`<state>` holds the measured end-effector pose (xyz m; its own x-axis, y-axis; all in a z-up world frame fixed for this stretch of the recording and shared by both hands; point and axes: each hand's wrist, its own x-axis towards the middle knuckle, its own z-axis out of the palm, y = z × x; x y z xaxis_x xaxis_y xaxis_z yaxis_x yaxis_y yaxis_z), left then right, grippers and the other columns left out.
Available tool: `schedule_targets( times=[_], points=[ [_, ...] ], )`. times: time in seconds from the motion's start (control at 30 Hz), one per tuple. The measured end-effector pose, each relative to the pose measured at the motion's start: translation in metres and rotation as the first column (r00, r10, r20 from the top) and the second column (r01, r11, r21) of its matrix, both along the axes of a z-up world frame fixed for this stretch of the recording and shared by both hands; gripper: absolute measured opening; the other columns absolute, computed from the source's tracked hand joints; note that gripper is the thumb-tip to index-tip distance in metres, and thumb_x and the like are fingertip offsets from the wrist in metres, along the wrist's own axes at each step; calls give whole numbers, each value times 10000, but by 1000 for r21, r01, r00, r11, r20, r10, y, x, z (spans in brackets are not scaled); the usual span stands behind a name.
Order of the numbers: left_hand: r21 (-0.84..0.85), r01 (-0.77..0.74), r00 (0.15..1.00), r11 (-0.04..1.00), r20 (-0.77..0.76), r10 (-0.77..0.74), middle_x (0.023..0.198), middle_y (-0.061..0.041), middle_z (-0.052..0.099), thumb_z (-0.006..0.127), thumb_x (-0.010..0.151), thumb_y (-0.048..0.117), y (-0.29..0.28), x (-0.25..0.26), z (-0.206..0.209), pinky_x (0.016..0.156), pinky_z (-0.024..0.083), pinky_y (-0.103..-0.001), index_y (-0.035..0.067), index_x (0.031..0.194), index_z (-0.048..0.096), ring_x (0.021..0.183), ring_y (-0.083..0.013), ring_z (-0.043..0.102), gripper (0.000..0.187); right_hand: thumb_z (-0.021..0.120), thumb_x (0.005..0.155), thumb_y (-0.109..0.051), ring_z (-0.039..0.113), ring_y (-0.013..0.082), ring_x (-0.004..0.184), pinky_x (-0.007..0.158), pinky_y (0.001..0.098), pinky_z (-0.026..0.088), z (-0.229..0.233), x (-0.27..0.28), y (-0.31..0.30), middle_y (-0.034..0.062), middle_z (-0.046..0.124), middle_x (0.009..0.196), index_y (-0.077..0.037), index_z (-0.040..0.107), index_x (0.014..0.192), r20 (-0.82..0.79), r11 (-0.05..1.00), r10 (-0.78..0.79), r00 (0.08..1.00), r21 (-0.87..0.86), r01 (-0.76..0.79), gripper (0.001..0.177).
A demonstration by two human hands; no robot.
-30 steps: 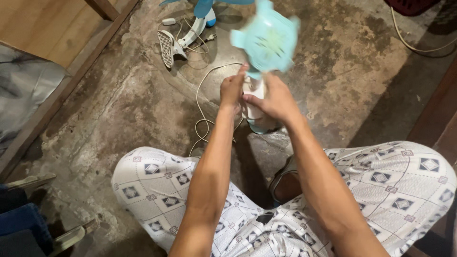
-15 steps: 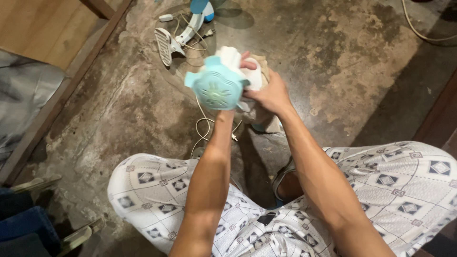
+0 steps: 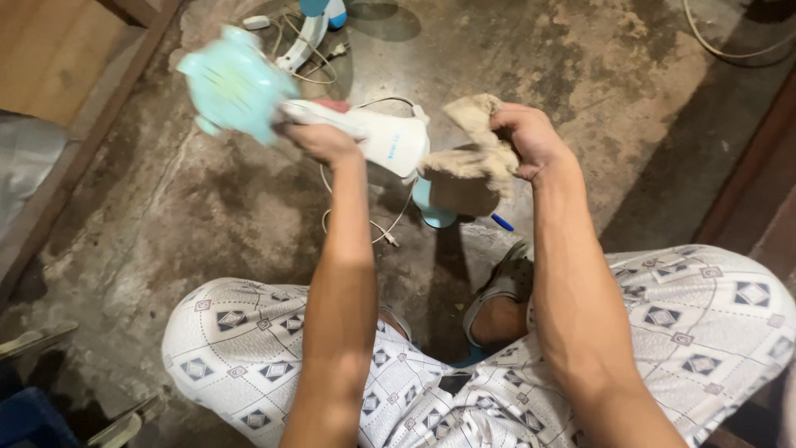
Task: The person disassembles a small electric fan by removing the blades and front grille, then wipes the motor housing and base with a cloth. They use a toothbrush to scrub crevices on the fan head and continue wiping the components.
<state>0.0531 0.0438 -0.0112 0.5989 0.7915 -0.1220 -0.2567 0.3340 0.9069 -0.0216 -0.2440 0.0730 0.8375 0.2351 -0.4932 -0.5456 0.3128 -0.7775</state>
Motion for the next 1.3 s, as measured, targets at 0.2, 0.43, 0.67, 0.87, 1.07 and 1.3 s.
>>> schedule_targets(
  times=[0.2,0.43,0.67,0.87,1.07,1.3],
  points=[
    [-221,-104,994,970,-2,106,534,-90,478,137,1024,635,17,-2,35,358,518,-410,42,681,475,384,-247,523,764,551,950,-77,660,189,677,561,346,563,-28,-13,-31,118,681,863,-6,695,989,-110,982,-100,989,151,116,166],
    [-131,191,978,973,105,-178,571,-90,522,201,1038,615,18,6,14,348,449,-328,42,756,526,377,-194,503,717,533,865,-153,713,334,927,892,485,622,6,4,-73,192,701,1000,51,681,985,134,731,-606,785,483,482,279],
    [263,534,844,803,-216,-491,1226,-196,620,330,1056,632,-12,-17,-16,847,499,-402,-3,1327,551,1032,-271,622,725,647,866,-30,684,216,811,772,384,596,-51,47,-84,124,713,1005,27,688,1150,244,797,-528,813,-187,574,293],
    [323,738,656,593,-551,-515,1191,-228,730,545,948,676,-29,-42,0,983,507,-450,-32,1293,648,1113,-347,695,794,683,821,-224,732,371,811,790,464,576,-231,-14,-60,273,735,861,73,667,903,237,277,19,971,-935,223,308],
    [412,700,714,583,-407,-570,1089,-148,776,743,905,518,-37,-58,30,883,556,-365,9,1216,685,1001,-243,745,599,662,797,-163,625,462,1128,921,533,502,-277,-121,-10,275,662,1199,-59,707,1166,-149,58,1,989,-987,-149,386],
    [228,711,699,665,-333,-633,996,-53,726,812,820,338,-53,-57,73,637,615,-269,39,1191,622,824,-105,705,513,665,823,-161,627,447,1062,901,547,485,-229,-113,2,245,678,1090,-42,712,1066,-97,23,37,995,-995,-98,275]
  ],
)
